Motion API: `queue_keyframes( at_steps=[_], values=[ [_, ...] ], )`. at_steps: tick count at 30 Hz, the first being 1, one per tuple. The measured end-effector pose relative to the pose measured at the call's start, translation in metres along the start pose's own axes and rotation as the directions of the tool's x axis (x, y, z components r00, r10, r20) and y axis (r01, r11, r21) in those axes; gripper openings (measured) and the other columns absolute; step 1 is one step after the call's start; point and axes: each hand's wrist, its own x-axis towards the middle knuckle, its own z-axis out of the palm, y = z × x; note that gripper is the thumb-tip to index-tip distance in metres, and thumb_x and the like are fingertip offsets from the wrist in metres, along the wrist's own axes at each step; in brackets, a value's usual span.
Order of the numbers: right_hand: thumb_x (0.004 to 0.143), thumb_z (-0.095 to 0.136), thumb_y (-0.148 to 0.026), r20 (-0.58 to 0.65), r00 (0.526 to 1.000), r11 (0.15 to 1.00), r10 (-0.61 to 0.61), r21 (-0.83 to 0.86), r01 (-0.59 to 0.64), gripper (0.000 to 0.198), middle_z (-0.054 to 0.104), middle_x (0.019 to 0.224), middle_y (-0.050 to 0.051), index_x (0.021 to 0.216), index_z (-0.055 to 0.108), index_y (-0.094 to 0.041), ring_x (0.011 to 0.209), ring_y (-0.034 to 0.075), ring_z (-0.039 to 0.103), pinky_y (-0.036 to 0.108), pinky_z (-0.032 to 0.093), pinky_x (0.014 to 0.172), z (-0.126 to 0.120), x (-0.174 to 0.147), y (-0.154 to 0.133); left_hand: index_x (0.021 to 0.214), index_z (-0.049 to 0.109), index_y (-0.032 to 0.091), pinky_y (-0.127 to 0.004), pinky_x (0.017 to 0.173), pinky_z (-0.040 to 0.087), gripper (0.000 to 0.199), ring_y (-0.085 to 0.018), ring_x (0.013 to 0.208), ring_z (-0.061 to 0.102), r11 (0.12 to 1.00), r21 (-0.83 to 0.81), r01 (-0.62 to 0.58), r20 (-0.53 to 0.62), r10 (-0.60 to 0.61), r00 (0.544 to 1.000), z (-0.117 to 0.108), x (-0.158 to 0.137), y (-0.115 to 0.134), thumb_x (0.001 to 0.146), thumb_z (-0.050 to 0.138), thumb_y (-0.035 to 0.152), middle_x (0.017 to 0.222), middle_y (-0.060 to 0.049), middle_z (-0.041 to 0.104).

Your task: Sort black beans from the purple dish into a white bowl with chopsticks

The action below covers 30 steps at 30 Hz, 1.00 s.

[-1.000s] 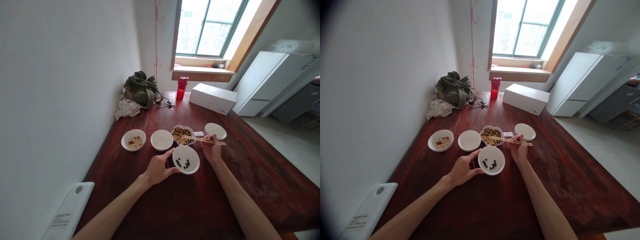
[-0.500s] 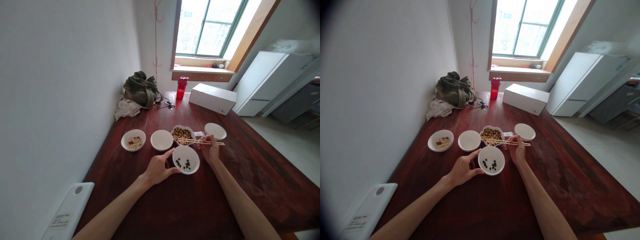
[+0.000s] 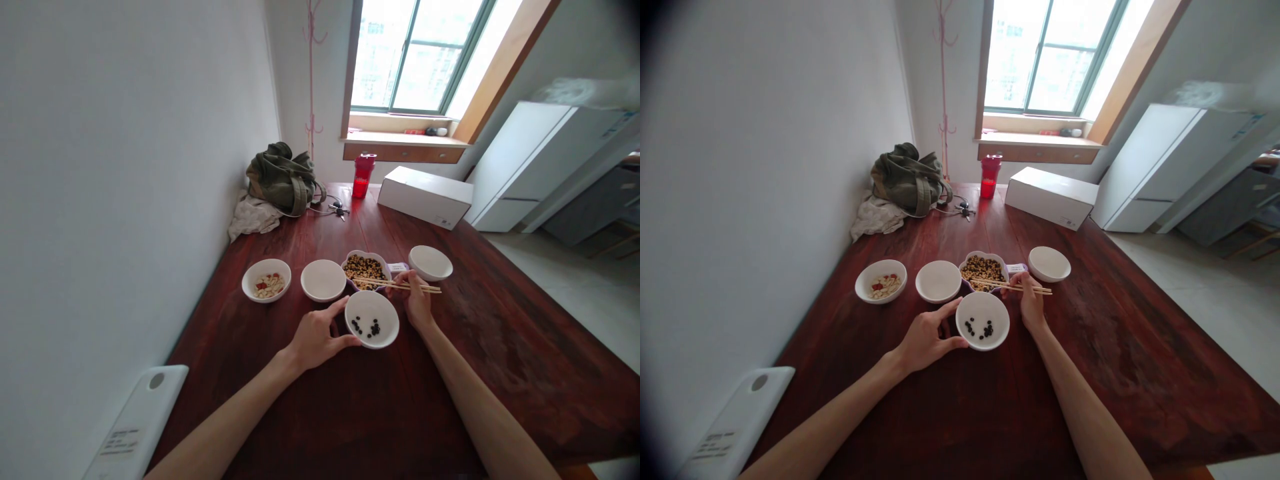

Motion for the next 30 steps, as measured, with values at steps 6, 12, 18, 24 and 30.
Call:
queue_keyframes(
  at_steps=[6, 12, 18, 24, 30],
  values=[
    [0.094, 0.055, -0.064, 0.015, 1.000, 1.000, 0.026, 0.001, -0.026, 0.046, 0.068, 0.066, 0.002, 0.074, 0.062, -0.023, 0.063, 0.021, 0.070, 0.035, 0.059, 0.060, 0.001, 0.000, 0.000, 0.155, 0.043, 0.026, -0.030, 0.072, 0.057, 0.091, -0.021, 0.076, 0.073, 1.000, 0.000, 0.001, 0.008, -0.001, 1.000, -0.001, 0.000, 0.000, 0.080, 0.078, 0.062, 0.125, -0.008, 0.074],
    [0.095, 0.052, -0.065, 0.016, 0.998, 0.997, 0.061, 0.036, -0.062, 0.047, 0.067, 0.064, 0.001, 0.076, 0.061, -0.024, 0.063, 0.022, 0.071, 0.035, 0.059, 0.060, 0.007, -0.001, -0.007, 0.156, 0.042, 0.027, -0.030, 0.075, 0.056, 0.089, -0.020, 0.074, 0.073, 1.000, -0.007, -0.013, 0.000, 0.013, 1.000, 0.001, 0.000, -0.002, 0.082, 0.077, 0.061, 0.129, -0.007, 0.072],
    [0.094, 0.050, -0.069, 0.039, 0.998, 0.998, 0.053, 0.015, -0.053, 0.049, 0.068, 0.064, 0.001, 0.077, 0.059, -0.024, 0.064, 0.022, 0.071, 0.035, 0.059, 0.061, 0.009, -0.002, -0.009, 0.155, 0.042, 0.027, -0.030, 0.074, 0.057, 0.091, -0.021, 0.076, 0.073, 1.000, -0.006, 0.000, 0.002, 0.000, 1.000, 0.001, 0.000, -0.001, 0.080, 0.078, 0.063, 0.130, -0.007, 0.072],
    [0.095, 0.051, -0.066, 0.046, 0.997, 0.996, 0.060, 0.057, -0.063, 0.046, 0.068, 0.067, 0.001, 0.079, 0.060, -0.024, 0.064, 0.021, 0.071, 0.034, 0.059, 0.060, 0.008, -0.002, -0.008, 0.155, 0.042, 0.027, -0.030, 0.075, 0.057, 0.090, -0.020, 0.076, 0.073, 1.000, -0.016, -0.011, 0.001, 0.011, 1.000, 0.000, 0.000, 0.000, 0.080, 0.078, 0.061, 0.131, -0.006, 0.072],
    [0.095, 0.051, -0.066, 0.055, 0.997, 0.998, 0.050, 0.032, -0.052, 0.046, 0.068, 0.068, 0.001, 0.079, 0.059, -0.024, 0.065, 0.021, 0.071, 0.033, 0.059, 0.061, 0.007, -0.003, -0.006, 0.155, 0.043, 0.026, -0.031, 0.076, 0.057, 0.090, -0.021, 0.075, 0.073, 1.000, -0.008, -0.011, 0.001, 0.011, 1.000, 0.000, 0.000, 0.000, 0.080, 0.078, 0.061, 0.130, -0.007, 0.072]
  ],
)
